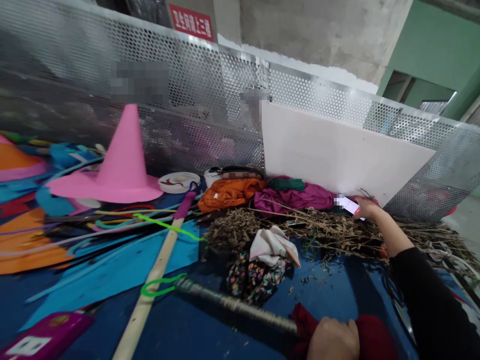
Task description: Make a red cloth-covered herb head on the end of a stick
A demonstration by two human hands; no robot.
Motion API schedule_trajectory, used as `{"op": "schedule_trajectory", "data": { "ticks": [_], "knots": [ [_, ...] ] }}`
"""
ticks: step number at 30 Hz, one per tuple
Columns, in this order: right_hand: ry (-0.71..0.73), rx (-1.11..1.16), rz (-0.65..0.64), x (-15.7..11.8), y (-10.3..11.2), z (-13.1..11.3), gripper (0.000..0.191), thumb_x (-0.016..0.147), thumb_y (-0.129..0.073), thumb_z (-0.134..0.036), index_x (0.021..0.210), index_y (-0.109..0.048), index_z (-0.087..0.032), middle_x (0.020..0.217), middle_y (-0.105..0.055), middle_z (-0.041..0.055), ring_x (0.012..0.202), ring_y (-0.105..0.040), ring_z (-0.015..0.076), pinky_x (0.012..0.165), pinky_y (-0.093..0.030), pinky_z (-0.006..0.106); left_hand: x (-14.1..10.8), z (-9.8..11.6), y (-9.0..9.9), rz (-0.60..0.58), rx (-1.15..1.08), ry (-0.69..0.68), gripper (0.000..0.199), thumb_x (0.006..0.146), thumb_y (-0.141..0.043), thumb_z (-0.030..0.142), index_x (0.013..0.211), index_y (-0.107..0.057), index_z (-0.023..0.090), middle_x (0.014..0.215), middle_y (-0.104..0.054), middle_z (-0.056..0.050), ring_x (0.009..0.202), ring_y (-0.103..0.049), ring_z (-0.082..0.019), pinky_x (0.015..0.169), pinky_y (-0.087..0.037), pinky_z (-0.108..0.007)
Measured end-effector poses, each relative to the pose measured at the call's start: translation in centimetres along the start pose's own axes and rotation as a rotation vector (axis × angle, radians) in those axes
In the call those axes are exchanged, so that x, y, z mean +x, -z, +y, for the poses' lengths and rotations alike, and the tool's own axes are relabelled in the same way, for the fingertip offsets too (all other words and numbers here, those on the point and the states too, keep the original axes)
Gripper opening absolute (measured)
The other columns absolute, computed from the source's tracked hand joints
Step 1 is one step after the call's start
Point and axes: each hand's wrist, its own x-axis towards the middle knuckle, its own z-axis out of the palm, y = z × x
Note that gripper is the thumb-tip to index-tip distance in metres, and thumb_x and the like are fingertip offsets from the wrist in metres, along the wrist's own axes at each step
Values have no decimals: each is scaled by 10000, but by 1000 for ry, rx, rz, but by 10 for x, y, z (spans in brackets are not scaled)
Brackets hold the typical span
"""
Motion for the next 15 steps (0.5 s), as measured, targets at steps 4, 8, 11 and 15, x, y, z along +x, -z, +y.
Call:
{"op": "schedule_trajectory", "data": {
  "ticks": [4, 8, 11, 15],
  "knots": [
    [39, -10, 143, -4, 13, -38, 584, 799, -647, -450, 1307, -501, -203, 1264, -601, 169, 1166, -565, 304, 903, -438, 371, 3, 2, 0, -44, -21, 6, 142, 830, -573, 126, 729, -673, 117, 587, -634, -101, 551, -615, -192, 544, -444, -289],
    [220, 42, 162, 6, 11, -101, 894, 695, -762, -420, 1454, -314, -271, 1357, -537, 134, 1163, -577, 288, 900, -462, 326, -5, -4, 12, -83, -40, -19, 219, 907, -584, 290, 1037, -631, 119, 960, -662, -78, 823, -643, -177, 727, -548, -342],
    [245, 77, 116, 23, 6, -133, 955, 624, -801, -247, 1462, -342, -243, 1373, -523, 179, 1112, -612, 309, 873, -482, 344, -16, -10, 28, -73, -48, -42, 350, 921, -566, 345, 1206, -558, 141, 1193, -590, -104, 1014, -608, -209, 852, -541, -411],
    [269, 190, 102, 46, 16, -145, 404, 735, -640, -135, 1121, -686, -245, 1160, -687, 108, 1058, -640, 268, 897, -466, 337, -27, -15, 45, -56, -59, -59, 350, 919, -567, 334, 1210, -561, 140, 1212, -584, -115, 1038, -602, -221, 872, -534, -421]
  ]
}}
